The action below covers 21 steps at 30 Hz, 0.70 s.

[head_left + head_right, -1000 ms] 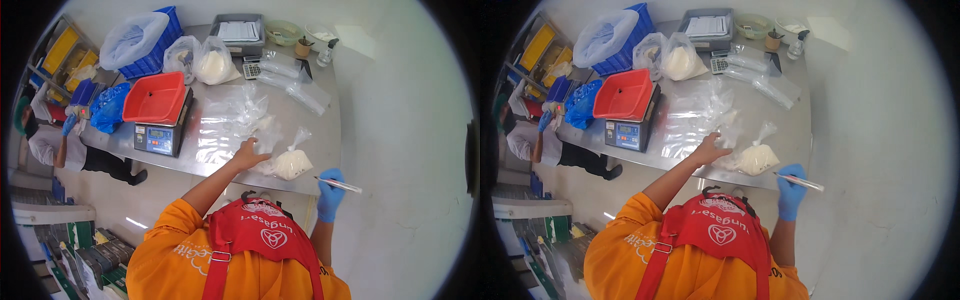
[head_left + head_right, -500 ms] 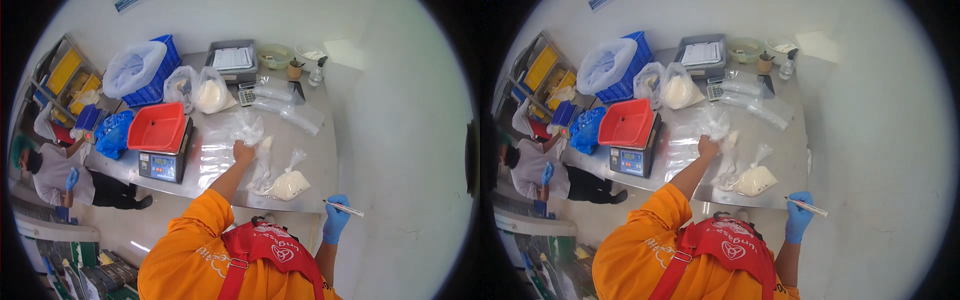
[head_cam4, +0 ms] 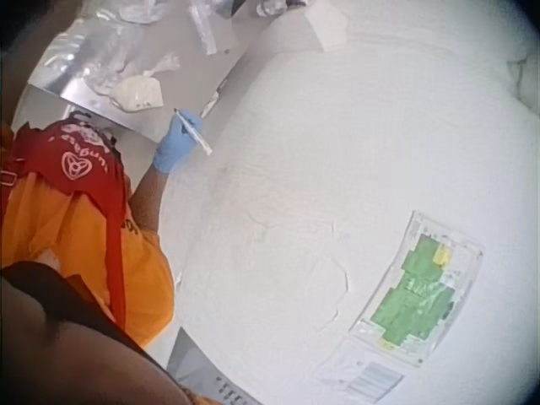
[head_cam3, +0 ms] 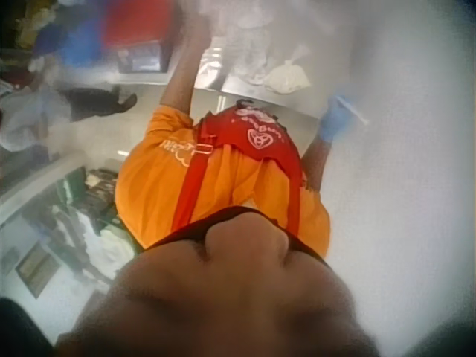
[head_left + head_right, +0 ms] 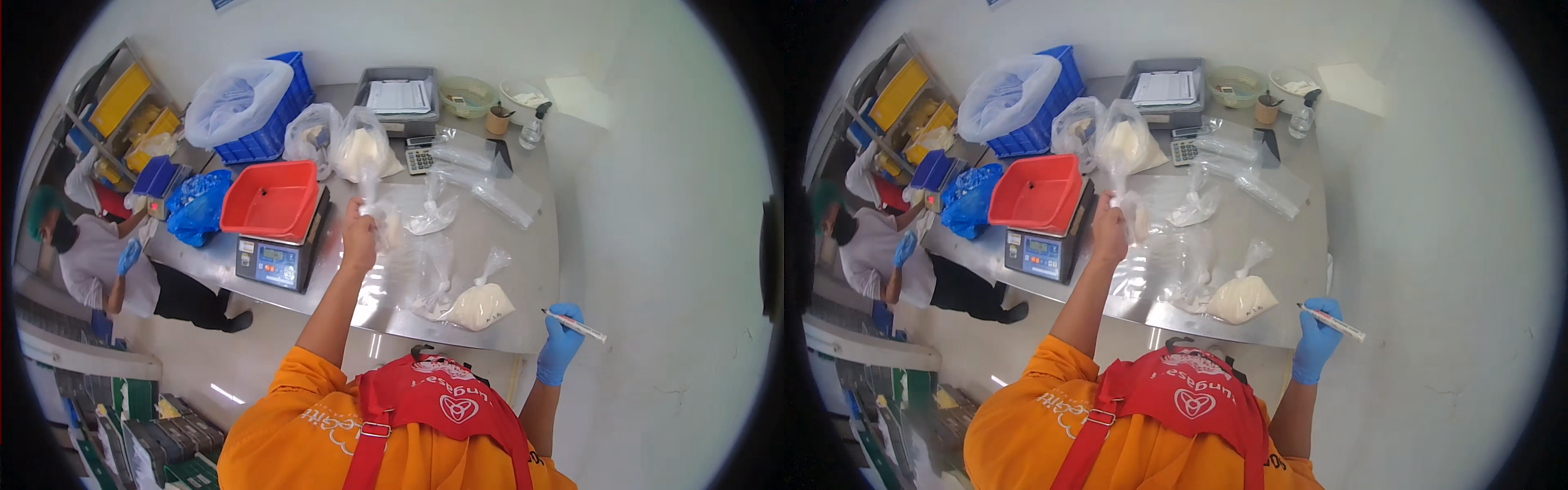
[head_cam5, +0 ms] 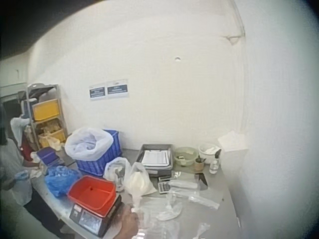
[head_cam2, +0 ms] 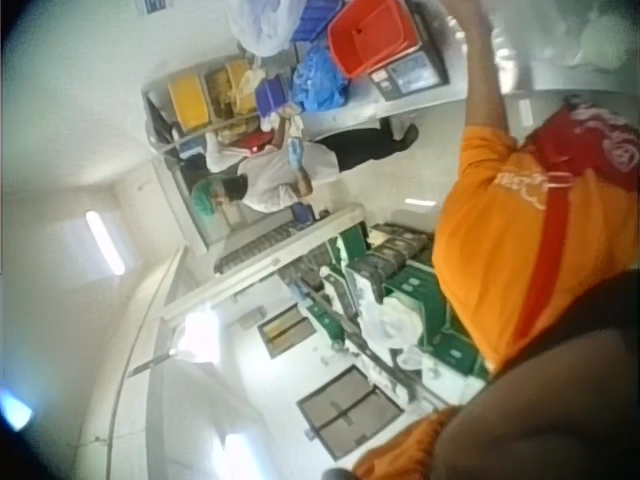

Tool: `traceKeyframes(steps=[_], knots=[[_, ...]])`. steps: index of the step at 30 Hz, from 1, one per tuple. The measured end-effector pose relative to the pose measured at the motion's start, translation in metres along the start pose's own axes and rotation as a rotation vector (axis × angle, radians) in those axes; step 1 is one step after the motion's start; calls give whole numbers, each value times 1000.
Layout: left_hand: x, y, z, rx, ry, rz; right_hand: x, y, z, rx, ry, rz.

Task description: The person scoops a white dough-like substance from a large container into a plastic bag using a ladle. They weigh the bag on a digital scale, tie it shut, and label it with a marker. The person then places the packaged item into a metal tray and organizes other trays containing similar items.

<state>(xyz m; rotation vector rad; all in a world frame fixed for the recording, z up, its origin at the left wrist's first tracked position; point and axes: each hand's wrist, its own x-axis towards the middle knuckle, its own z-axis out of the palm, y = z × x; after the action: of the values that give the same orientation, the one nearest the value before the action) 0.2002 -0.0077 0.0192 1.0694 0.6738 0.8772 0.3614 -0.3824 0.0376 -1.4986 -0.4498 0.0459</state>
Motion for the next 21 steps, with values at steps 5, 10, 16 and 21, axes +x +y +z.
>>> traceKeyframes(steps=[5,10,16,21], knots=[[-49,13,30,215,-194,139,17,-26,71,17,-62,-84],[-88,28,56,212,-441,-285,4,-66,128,209,-650,-263],[-102,18,55,-124,-393,-600,-9,-48,132,209,-729,-224],[-98,7,47,-268,-456,-620,-10,-52,135,116,-708,-344]])
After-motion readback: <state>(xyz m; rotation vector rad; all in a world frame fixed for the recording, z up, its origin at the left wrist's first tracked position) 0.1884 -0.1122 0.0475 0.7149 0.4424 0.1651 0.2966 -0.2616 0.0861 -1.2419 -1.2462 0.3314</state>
